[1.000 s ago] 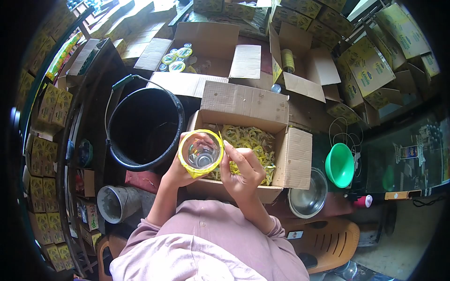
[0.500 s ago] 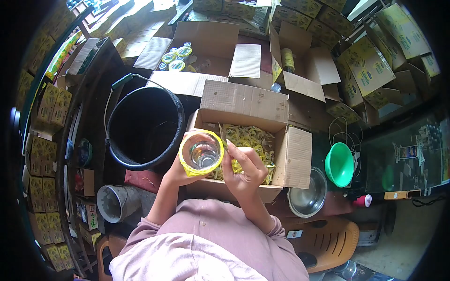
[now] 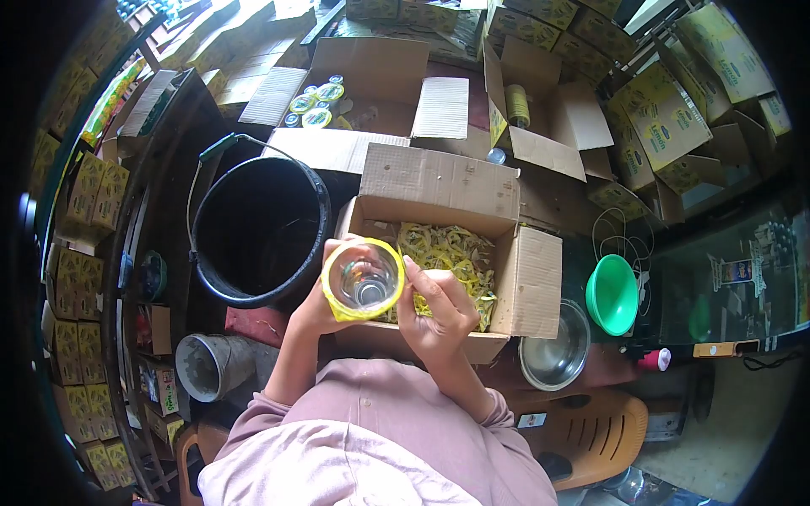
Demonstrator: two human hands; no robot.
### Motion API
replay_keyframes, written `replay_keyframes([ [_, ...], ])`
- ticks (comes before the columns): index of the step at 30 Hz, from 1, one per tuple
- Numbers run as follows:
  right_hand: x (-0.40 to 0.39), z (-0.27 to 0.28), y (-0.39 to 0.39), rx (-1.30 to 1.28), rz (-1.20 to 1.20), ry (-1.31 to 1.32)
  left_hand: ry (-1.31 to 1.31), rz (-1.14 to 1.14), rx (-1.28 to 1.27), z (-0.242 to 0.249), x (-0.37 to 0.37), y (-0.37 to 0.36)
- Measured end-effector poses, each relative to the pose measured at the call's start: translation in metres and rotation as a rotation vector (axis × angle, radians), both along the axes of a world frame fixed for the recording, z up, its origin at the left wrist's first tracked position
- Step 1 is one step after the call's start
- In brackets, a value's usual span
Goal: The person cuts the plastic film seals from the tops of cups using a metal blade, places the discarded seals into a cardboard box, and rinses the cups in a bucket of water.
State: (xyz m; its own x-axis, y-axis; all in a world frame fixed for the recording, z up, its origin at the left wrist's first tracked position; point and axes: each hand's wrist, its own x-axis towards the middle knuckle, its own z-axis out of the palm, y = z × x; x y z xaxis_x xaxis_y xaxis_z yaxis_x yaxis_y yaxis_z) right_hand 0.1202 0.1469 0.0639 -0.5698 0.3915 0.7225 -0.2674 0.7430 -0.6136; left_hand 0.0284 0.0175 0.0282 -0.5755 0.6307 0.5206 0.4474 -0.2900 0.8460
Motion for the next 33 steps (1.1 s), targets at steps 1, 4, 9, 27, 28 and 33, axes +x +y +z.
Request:
replay_keyframes([
  [1,-0.0005,0.0009,0.0015,-0.017,0.021,-0.01,-0.018,-0.027,0.007,-0.0006,0.0003,0.0],
  [4,-0.0009,0.0019,0.0055,-0.07,0.076,-0.034,0.001,-0.025,0.011,0.0009,-0.0024,-0.0018],
  [9,-0.0004,0.0008,0.0035,-0.103,0.023,-0.029,-0.207,-0.054,-0.002,-0.0014,-0.0017,-0.0006],
  [27,-0.0022,-0.0002,0.0041,-0.003,0.016,-0.015,-0.243,-0.099,-0.051,0.0031,-0.0005,-0.0009],
  [28,-0.002,-0.0005,0.0053,-0.023,0.043,-0.025,-0.274,-0.104,-0.039,0.0028,0.0002,-0.0007],
  [33,-0.0026,-0.0014,0.0056,-0.045,0.073,-0.027,-0.268,-0.066,-0.019,0.005,-0.0009,0.0017],
])
